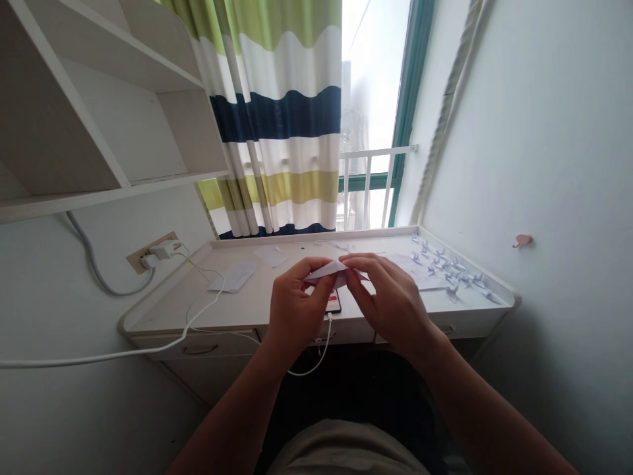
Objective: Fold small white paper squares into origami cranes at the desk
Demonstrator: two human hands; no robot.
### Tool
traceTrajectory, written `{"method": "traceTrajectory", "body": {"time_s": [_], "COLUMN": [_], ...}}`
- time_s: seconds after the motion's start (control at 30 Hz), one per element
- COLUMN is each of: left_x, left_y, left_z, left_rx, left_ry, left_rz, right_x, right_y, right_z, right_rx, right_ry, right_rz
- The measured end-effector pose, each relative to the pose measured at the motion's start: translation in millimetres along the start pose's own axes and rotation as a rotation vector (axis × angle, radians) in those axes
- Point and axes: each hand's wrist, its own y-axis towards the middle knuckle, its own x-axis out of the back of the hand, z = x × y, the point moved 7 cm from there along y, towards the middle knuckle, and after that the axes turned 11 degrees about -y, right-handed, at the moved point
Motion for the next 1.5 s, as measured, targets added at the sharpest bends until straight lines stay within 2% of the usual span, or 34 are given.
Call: {"method": "traceTrajectory", "body": {"time_s": [0.13,0.4,0.57,0.67,0.83,0.97,1.13,1.23,1.37,1.5], "left_x": [-1.1,-0.8,-4.3,-3.6,-2.1,0.4,0.6,0.0,-2.1,-2.5], "left_y": [-1.5,-3.6,-0.8,0.4,-1.6,-3.6,-6.4,-9.3,-11.5,-10.7], "left_z": [0.0,-3.4,-2.9,-2.7,-0.9,-6.4,-12.9,-16.8,-20.3,-23.9], "left_rx": [0.030,0.049,0.148,0.169,0.120,-0.005,-0.091,-0.170,-0.245,-0.245], "left_ry": [-0.073,-0.052,-0.159,-0.155,-0.056,0.120,0.279,0.383,0.386,0.299], "left_rz": [0.015,0.008,0.081,0.077,0.060,0.048,0.043,0.025,0.044,0.089], "right_x": [1.3,1.9,-1.5,-8.5,-17.7,-19.0,-4.3,-2.8,-5.0,-8.0], "right_y": [-1.1,-3.5,-0.1,-0.8,-3.7,-3.7,0.2,0.0,0.4,0.2], "right_z": [-4.7,-6.2,-17.2,-22.7,-27.1,-26.7,-15.1,-11.4,-12.2,-16.7], "right_rx": [-0.085,-0.096,-0.310,-0.440,-0.514,-0.512,-0.338,-0.307,-0.318,-0.341], "right_ry": [0.072,0.081,0.284,0.439,0.538,0.533,0.296,0.270,0.299,0.463], "right_rz": [0.026,-0.007,0.070,0.135,0.143,0.123,0.023,0.020,0.037,0.041]}}
